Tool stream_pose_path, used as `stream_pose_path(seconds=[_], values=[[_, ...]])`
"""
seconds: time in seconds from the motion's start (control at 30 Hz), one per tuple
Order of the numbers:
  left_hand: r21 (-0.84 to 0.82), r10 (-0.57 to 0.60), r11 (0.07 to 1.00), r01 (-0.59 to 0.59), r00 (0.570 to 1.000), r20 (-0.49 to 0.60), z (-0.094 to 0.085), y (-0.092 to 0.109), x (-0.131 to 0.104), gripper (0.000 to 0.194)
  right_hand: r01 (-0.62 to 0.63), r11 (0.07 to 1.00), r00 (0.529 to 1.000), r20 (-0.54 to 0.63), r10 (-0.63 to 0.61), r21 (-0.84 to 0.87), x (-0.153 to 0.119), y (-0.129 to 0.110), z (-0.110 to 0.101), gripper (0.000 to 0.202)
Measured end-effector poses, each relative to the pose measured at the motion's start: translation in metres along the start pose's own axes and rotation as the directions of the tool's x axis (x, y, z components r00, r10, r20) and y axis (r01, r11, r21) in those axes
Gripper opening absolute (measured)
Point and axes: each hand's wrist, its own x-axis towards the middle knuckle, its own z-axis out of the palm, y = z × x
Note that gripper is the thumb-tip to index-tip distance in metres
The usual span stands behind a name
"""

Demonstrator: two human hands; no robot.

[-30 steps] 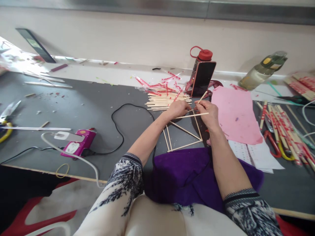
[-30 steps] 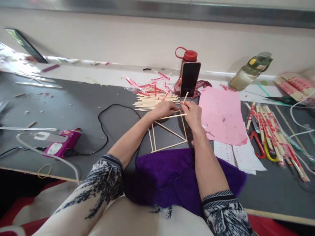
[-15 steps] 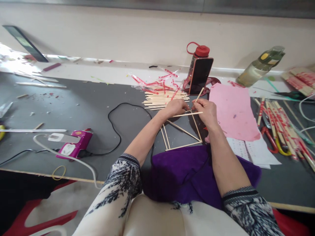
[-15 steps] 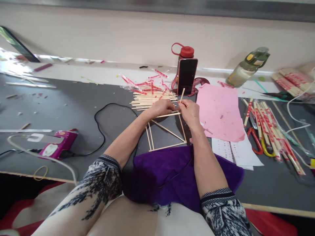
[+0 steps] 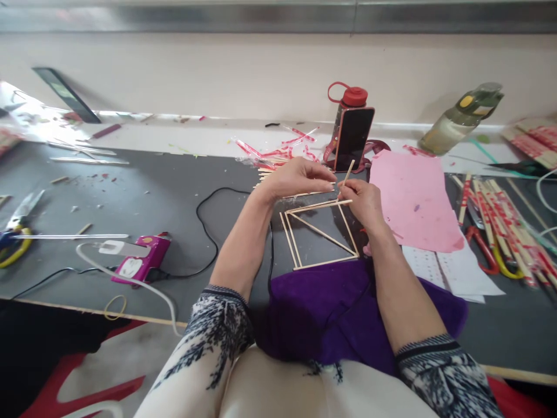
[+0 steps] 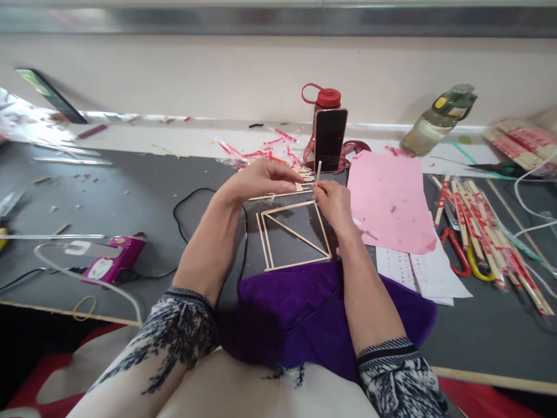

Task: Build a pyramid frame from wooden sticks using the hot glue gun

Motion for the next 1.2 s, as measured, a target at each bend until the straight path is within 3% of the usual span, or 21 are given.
stream_pose_path(seconds=[0.1, 0.2, 0.33, 0.47, 0.8, 0.93, 1.2], values=[[0.104, 0.091, 0.99, -0.094, 0.995, 0.032, 0.004, 0.027, -0.006, 0.04, 0.008, 0.999, 1.0, 0.012, -0.008, -0.05, 0.0, -0.002, -0.001, 0.024], [0.233, 0.129, 0.964, -0.127, 0.992, 0.007, 0.016, 0.039, -0.005, 0.033, 0.035, 0.994, 0.999, 0.02, -0.033, -0.104, 0.0, -0.003, -0.002, 0.023], [0.246, 0.106, 0.965, -0.091, 0.993, -0.048, 0.024, 0.037, -0.003, 0.025, 0.031, 0.996, 0.999, 0.03, -0.028, -0.089, 0.0, -0.001, -0.001, 0.023], [0.177, 0.085, 0.982, -0.072, 0.994, -0.066, 0.019, 0.03, -0.005, 0.028, 0.038, 0.998, 0.997, 0.064, -0.035, -0.047, -0.001, -0.001, 0.0, 0.024], [0.109, -0.015, 0.993, 0.035, 0.982, -0.186, 0.018, 0.03, -0.011, 0.035, 0.126, 0.981, 0.99, 0.078, -0.115, -0.149, -0.003, -0.003, 0.001, 0.023], [0.147, 0.026, 0.989, 0.007, 0.975, -0.223, 0.016, 0.031, -0.011, 0.042, 0.152, 0.969, 0.987, 0.082, -0.138, -0.195, -0.005, -0.003, 0.001, 0.022], [0.184, 0.067, 0.983, -0.02, 0.965, -0.252, 0.014, 0.032, -0.01, 0.032, 0.186, 0.951, 0.981, 0.109, -0.163, -0.248, -0.008, -0.007, 0.001, 0.021]])
